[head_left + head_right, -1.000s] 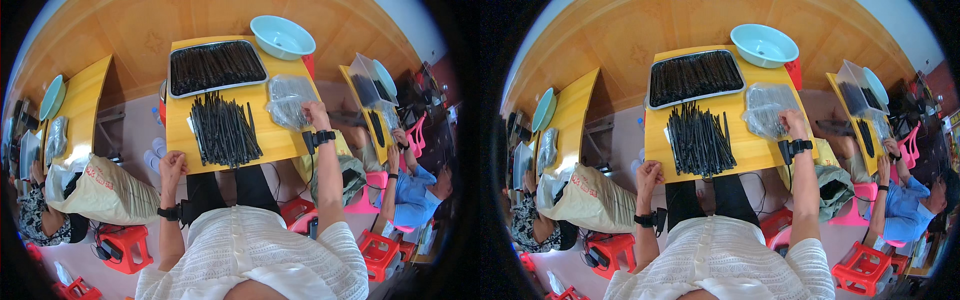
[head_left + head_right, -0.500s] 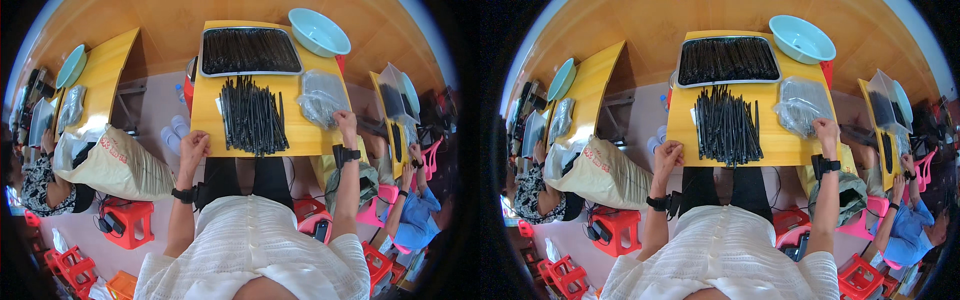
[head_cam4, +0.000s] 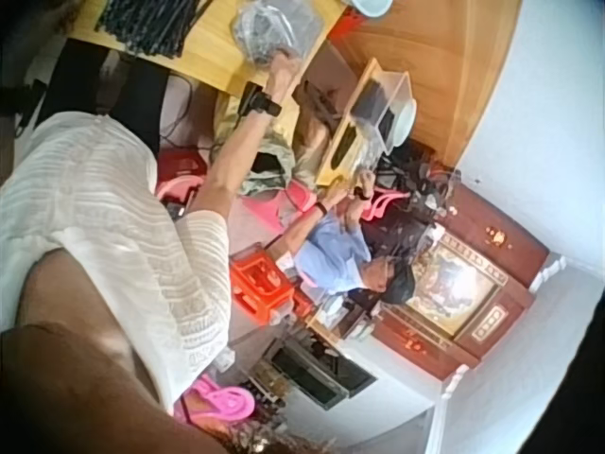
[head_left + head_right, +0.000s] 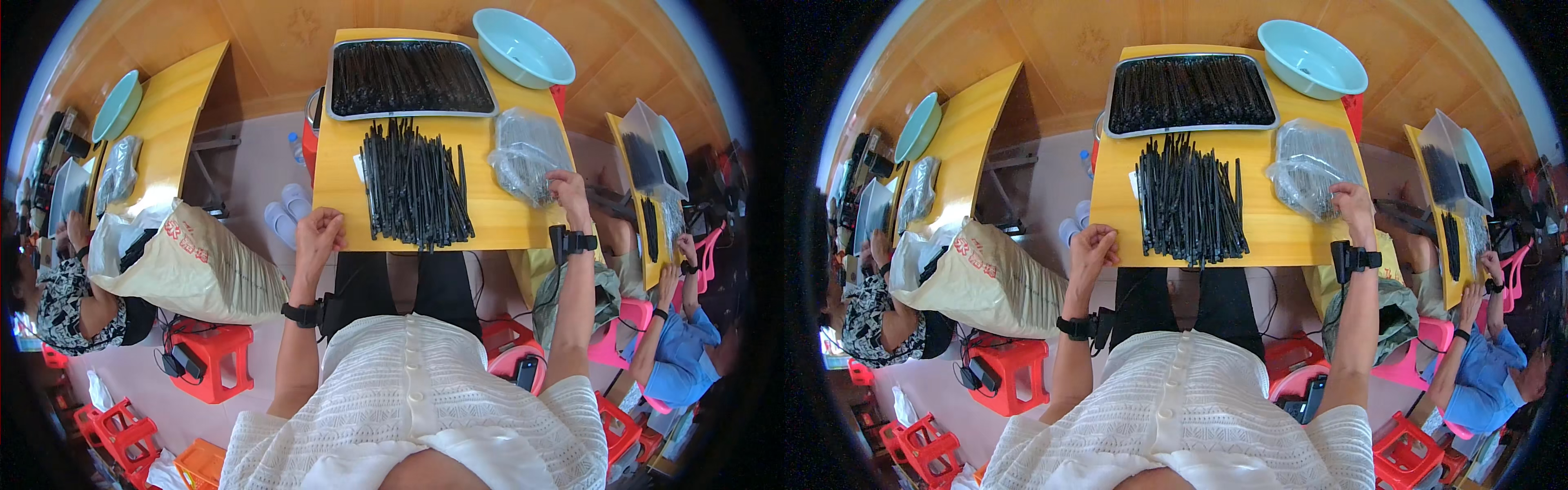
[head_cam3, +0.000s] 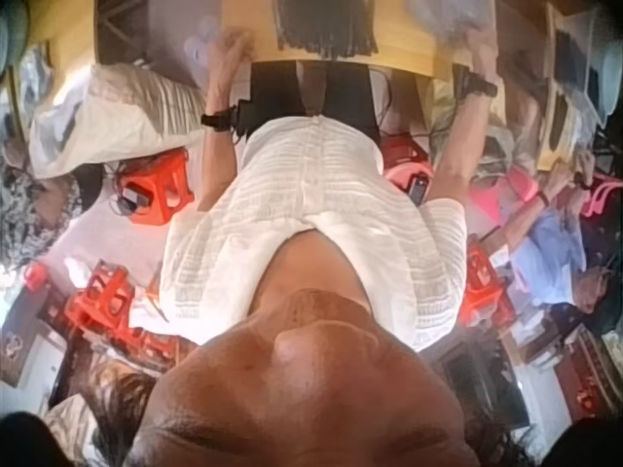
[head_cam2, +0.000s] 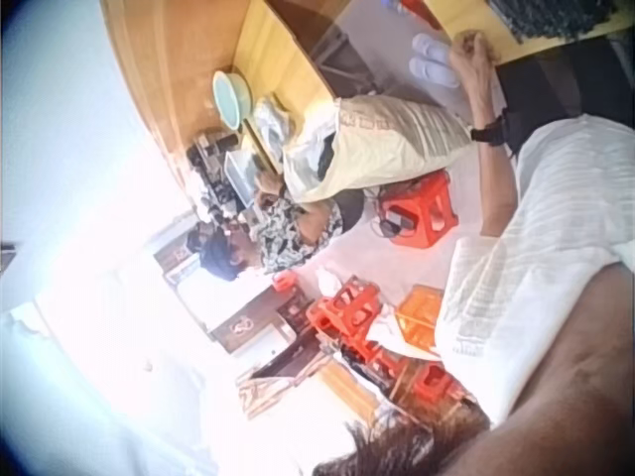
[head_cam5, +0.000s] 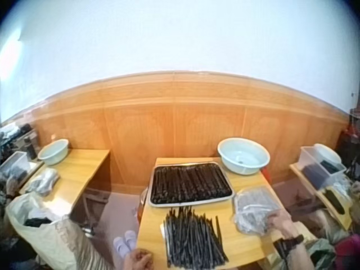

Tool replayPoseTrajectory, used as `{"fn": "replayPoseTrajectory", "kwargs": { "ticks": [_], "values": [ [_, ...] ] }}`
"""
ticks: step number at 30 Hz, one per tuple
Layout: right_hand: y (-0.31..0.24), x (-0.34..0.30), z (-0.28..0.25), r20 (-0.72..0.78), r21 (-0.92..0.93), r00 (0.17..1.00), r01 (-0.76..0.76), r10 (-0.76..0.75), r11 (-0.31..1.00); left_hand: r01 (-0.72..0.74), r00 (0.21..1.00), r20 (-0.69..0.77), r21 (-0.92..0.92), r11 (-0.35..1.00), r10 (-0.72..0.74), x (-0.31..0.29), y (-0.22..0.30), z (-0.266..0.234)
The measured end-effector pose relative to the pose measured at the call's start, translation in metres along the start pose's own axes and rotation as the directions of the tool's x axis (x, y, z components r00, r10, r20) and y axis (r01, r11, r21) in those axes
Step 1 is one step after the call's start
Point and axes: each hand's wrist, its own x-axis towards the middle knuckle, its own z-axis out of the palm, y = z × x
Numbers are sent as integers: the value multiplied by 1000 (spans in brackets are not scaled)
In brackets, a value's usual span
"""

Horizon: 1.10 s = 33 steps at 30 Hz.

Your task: Threading thin wire through black plastic components to assemble products.

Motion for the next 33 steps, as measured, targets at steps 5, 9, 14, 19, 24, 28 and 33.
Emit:
{"fn": "replayPoseTrajectory", "kwargs": {
  "ticks": [5, 9, 14, 19, 24, 28, 33],
  "values": [
    [-5, -11, -7, -104, -31, 988, -116, 113, 993, -11, 1000, 16, -4, 1000, 11, 1, 2, 2],
    [-10, -27, -14, -17, 78, 998, -51, 52, 996, 0, 1000, 9, -17, 1000, 1, 0, 1, -1],
    [-26, -45, -20, 48, 156, 994, -101, 95, 983, 0, 1000, 21, -34, 999, 1, 2, -7, -7],
    [-15, -62, -36, 100, 122, 989, -121, 109, 985, -9, 1000, -5, -7, 1000, 9, 2, -6, -3],
    [-5, -89, -46, 5, 203, 985, -169, 172, 964, 12, 1000, -4, 26, 1000, -12, -4, 27, 2],
    [7, -113, -43, -7, 210, 974, -219, 226, 953, -163, 985, 81, 142, 976, 153, 11, 59, 23],
    [9, -138, -27, -124, 382, 969, -152, 214, 912, -522, 853, 227, 407, 749, 471, 43, 65, 66]
  ]
}}
